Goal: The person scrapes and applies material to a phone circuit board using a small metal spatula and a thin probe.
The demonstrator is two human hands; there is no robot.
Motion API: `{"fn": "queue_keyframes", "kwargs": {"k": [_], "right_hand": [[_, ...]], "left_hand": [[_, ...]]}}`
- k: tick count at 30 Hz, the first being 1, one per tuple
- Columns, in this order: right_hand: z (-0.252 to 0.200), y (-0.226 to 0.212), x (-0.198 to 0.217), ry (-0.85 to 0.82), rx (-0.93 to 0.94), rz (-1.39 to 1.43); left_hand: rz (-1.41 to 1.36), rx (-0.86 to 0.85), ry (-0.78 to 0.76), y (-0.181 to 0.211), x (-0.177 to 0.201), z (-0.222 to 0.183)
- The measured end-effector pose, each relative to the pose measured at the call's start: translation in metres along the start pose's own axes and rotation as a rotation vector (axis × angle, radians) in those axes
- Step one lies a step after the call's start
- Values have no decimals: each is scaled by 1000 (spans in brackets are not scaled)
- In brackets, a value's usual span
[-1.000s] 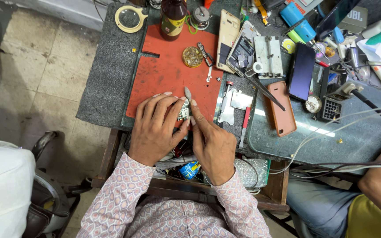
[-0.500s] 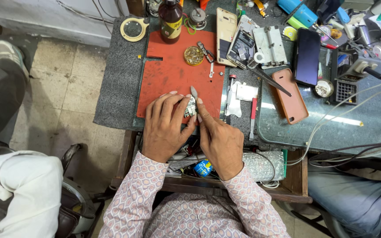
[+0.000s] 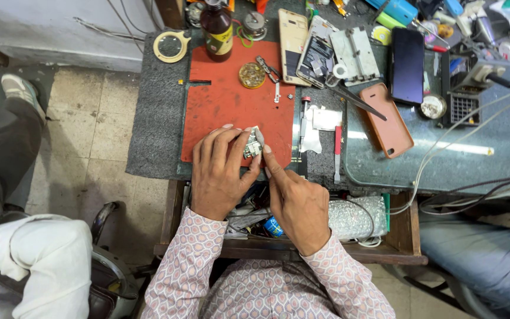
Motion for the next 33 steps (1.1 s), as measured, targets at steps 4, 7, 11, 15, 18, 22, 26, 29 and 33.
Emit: {"fn": "queue_keyframes", "kwargs": {"k": [4, 7, 11, 15, 18, 22, 26, 29, 33], "right_hand": [[-12, 2, 6, 4, -14, 34], [-22, 3, 10, -15, -29, 55], [-30, 6, 15, -40, -23, 49], [-27, 8, 15, -77, -13, 25], [-20, 8, 13, -44, 17, 34], [-9, 9, 10, -22, 29, 81], [1, 7, 7, -32, 6, 58], [7, 6, 5, -28, 5, 54], [15, 6, 1, -10, 10, 81]], "left_hand": [[-4, -6, -10, 4, 0, 0], [13, -2, 0, 4, 1, 1], [22, 2, -8, 4, 0, -1], [18, 2, -16, 3, -3, -2], [35, 8, -23, 3, -3, -2], [41, 9, -28, 3, -3, -2], [55, 11, -31, 5, -4, -1], [53, 15, -33, 5, -4, -1], [48, 16, -32, 5, -4, 0]]}}
Point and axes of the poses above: each hand's wrist, its own z-axis towards the middle knuckle, its own x-axis out of the back of the hand, y = z × x, the point moved 1 cm from there along z, towards the middle knuckle, and after that the axes turned 2 degrees about -x, right-handed, at the moved point
